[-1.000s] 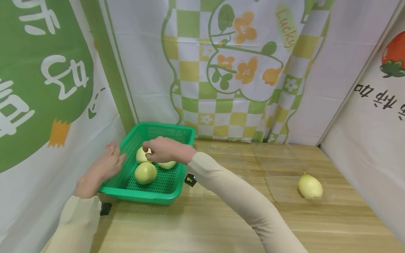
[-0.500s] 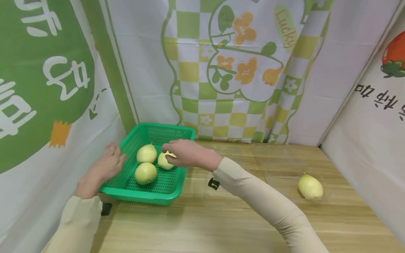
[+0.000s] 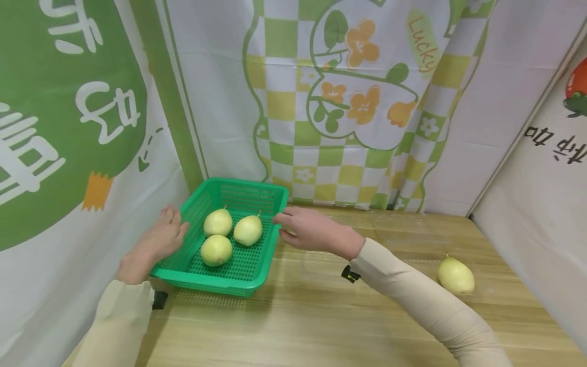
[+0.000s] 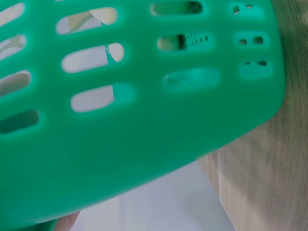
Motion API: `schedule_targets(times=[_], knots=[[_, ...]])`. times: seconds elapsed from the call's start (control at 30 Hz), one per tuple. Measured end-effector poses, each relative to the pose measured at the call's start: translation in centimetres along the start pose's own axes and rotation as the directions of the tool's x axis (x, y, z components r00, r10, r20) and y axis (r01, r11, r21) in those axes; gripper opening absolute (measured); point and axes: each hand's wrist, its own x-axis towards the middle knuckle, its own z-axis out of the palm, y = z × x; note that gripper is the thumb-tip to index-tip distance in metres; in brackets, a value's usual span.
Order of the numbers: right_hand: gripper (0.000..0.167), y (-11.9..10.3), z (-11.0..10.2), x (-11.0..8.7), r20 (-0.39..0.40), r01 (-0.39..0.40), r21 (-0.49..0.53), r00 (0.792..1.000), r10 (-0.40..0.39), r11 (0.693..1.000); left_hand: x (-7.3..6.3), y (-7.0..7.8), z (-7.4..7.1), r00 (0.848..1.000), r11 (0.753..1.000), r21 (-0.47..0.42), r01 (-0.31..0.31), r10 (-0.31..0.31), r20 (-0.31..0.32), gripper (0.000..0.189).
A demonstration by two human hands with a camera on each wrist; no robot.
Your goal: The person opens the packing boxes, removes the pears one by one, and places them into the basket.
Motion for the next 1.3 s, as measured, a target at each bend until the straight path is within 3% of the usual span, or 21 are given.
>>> schedule_targets(times=[0.5, 0.83, 0.97, 1.1, 1.3], knots=[[0.028, 3.4, -0.9, -7.6, -0.024, -0.136, -0.067, 0.991, 0.135, 0.988, -0.1, 0.0, -0.1, 1.000, 1.000, 0.013, -0.005, 0.005, -0.004, 0.070], [0.020, 5.2, -0.5, -12.1, -0.106, -0.155, -0.261, 0.986, 0.131, 0.953, -0.3, 0.4, -0.2, 1.000, 1.000, 0.009, 0.015, -0.015, 0.010, 0.070], [0.026, 6.2, -0.3, -13.9, -0.088, -0.204, -0.282, 0.979, 0.186, 0.938, -0.3, 0.4, -0.1, 1.000, 1.000, 0.011, 0.006, -0.006, 0.006, 0.070], [0.035, 7.3, -0.3, -15.7, -0.033, -0.286, -0.287, 0.957, 0.289, 0.914, -0.1, 0.2, 0.0, 1.000, 1.000, 0.011, -0.001, 0.001, 0.004, 0.070], [0.044, 8.8, -0.3, -18.2, 0.054, -0.422, -0.293, 0.889, 0.455, 0.858, -0.1, 0.1, 0.0, 1.000, 1.000, 0.013, -0.004, 0.004, -0.007, 0.069]])
